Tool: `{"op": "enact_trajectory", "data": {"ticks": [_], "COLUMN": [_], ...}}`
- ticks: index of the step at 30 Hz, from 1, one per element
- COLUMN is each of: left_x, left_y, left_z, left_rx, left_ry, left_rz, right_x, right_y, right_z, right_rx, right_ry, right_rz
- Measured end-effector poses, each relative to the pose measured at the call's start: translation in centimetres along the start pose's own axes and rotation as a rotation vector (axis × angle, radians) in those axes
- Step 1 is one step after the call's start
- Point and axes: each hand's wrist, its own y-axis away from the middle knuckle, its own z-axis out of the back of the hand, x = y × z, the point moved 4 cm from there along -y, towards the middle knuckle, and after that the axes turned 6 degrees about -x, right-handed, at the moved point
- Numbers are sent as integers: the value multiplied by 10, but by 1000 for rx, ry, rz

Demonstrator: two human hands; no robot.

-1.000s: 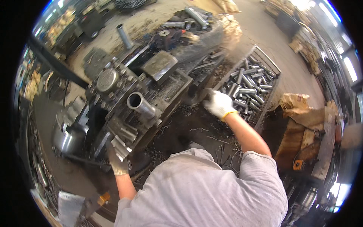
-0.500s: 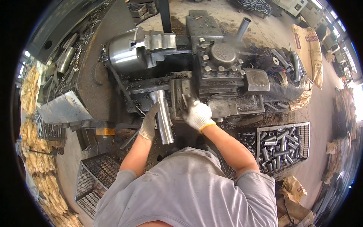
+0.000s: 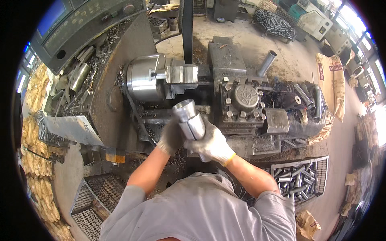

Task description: The person repeatedly loads cylindrical metal parts into a CNC lathe chuck, secures them, and removes finished parts. The person also operates the machine's control panel to start and stop the machining cycle.

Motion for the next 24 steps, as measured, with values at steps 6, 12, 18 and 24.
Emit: {"op": "enact_trajectory", "data": {"ticks": [6,12,18,24], "left_x": [-36,-186,-226,-171], "left_y": [-63,-96,-145,-39], "left_z": [-15,-6,-7,-47], "left_rx": [-199,-565,-376,-538], "left_ry": [-1163,-2635,-2432,-2005], "left_rz": [-98,-513,-229,-1008], "right_x": [109,98,37,13], "right_y": [-22,-198,-258,-288], "right_z": [116,138,93,95], "right_rx": [-135,9,404,436], "right_ry": [481,1692,1078,749], "right_rz": [899,654,359,560]}}
